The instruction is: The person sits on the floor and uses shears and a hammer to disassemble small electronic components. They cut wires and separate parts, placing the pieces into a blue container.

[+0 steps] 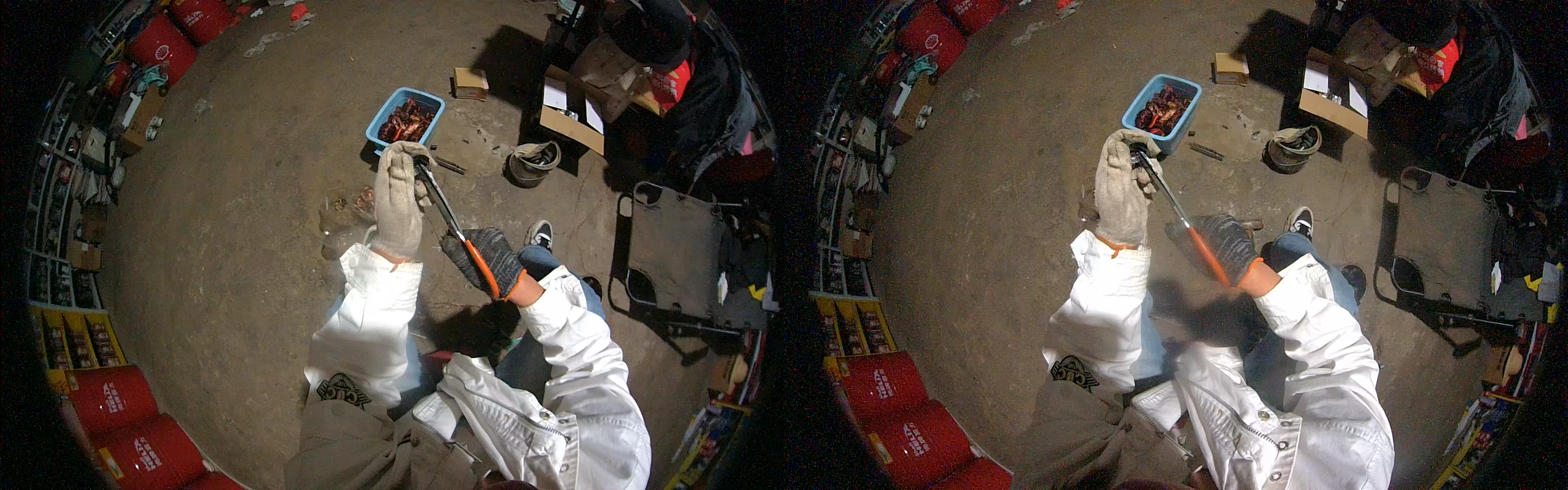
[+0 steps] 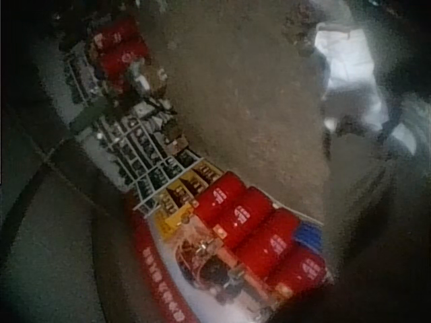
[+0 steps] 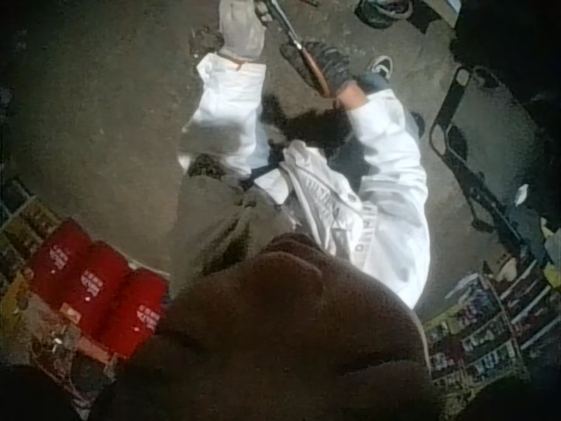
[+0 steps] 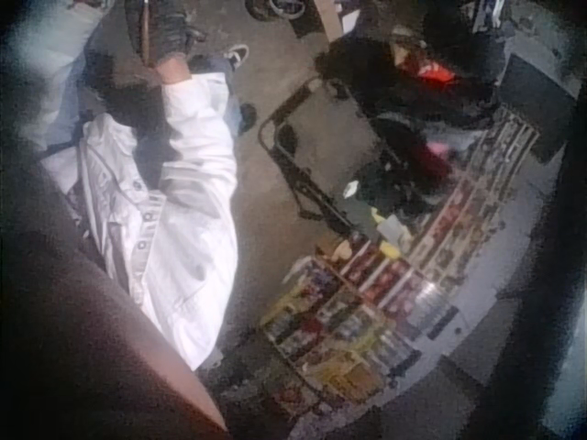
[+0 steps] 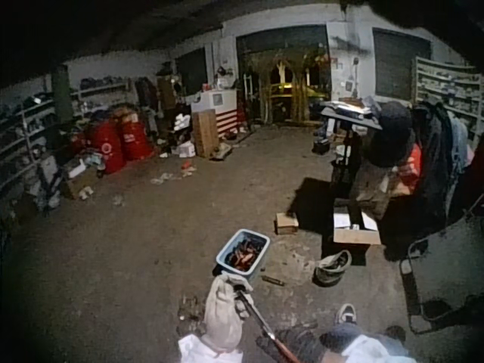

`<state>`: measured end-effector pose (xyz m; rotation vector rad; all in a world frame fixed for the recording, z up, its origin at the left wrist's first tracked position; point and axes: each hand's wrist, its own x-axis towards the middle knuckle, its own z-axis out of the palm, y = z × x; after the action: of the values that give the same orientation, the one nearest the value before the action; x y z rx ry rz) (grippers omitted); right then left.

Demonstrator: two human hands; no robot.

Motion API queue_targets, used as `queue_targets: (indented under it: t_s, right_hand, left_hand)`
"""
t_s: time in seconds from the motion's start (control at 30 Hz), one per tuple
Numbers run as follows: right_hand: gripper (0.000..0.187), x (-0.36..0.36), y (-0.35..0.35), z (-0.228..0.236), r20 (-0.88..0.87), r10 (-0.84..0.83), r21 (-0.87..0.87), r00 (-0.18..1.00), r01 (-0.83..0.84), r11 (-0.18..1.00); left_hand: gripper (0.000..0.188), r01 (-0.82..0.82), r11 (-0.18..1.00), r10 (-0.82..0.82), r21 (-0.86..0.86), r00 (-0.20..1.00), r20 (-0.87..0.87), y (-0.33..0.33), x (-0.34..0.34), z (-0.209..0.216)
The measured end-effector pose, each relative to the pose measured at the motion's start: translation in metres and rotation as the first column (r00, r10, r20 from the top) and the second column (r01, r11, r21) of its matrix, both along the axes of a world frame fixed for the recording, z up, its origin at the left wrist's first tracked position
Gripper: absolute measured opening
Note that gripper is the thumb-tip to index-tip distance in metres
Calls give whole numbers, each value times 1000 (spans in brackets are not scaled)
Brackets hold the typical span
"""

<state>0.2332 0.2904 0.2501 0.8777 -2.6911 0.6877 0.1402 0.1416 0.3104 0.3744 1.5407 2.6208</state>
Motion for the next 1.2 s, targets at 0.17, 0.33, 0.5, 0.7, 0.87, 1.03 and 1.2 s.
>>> queue_targets:
  t_s: [0.17,0.33,0.5,0.7,0.87,1.03,1.2]
  right_hand:
    - [22,0,-7,-6,99,-146,172,984,128,977]
    - [20,-4,-11,-5,224,-245,63,943,237,969]
    - [21,-8,-13,1,245,-368,48,897,368,929]
    - [21,-6,-14,5,258,-394,28,882,401,916]
    - [21,-11,-12,8,261,-375,60,890,372,926]
    - [37,-13,-11,9,269,-363,5,892,375,927]
    - [24,-9,-10,1,224,-305,-40,926,322,946]
  left_hand:
    - [29,-57,998,58,-35,997,46,1,1,-4]
    - [30,-67,996,73,-51,990,121,2,2,-6]
    - [30,-78,996,87,-50,972,220,2,0,-5]
    - [29,-121,992,129,-44,943,306,1,2,-6]
    - [31,-68,997,73,-27,894,441,-4,1,-4]
    - [34,-69,995,34,70,911,412,-9,0,-1]
    - [37,-113,986,36,119,857,513,-12,-3,3]
